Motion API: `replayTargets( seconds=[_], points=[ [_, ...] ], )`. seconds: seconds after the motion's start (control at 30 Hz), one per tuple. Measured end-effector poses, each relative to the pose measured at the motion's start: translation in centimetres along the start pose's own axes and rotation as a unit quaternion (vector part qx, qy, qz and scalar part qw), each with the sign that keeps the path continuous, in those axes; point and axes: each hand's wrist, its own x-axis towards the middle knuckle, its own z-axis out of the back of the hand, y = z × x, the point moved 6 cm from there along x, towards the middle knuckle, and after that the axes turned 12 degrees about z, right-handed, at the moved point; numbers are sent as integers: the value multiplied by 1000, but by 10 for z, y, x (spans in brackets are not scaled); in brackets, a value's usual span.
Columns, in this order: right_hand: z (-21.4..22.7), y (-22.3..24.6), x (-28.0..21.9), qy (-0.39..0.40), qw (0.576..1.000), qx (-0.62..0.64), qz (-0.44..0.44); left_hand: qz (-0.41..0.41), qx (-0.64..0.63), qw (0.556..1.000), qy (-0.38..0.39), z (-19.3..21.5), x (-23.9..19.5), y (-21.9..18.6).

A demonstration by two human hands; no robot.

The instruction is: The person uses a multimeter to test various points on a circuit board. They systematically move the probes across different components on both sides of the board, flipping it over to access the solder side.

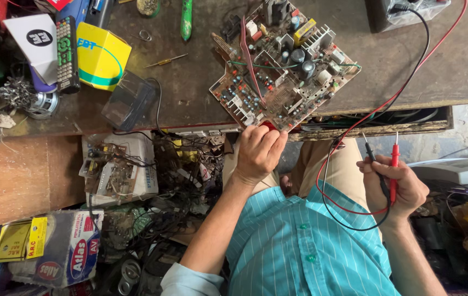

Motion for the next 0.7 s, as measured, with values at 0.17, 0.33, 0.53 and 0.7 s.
replayTargets(
  seconds=[0.17, 0.33, 0.53, 0.7],
  points=[
    [-6, 4, 4, 9, 1000, 16, -2, 28, -6, 1000, 5, -6, -6, 3],
    [-10, 11, 7, 19, 1000, 12, 3, 19, 19, 999, 38, -8, -7, 7],
    [-9, 13, 8, 24, 1000, 5, 6, 5, 37, 998, 48, -6, -5, 6],
    [-8, 12, 7, 20, 1000, 19, 3, 3, 43, 998, 48, -6, -3, 6]
  ],
)
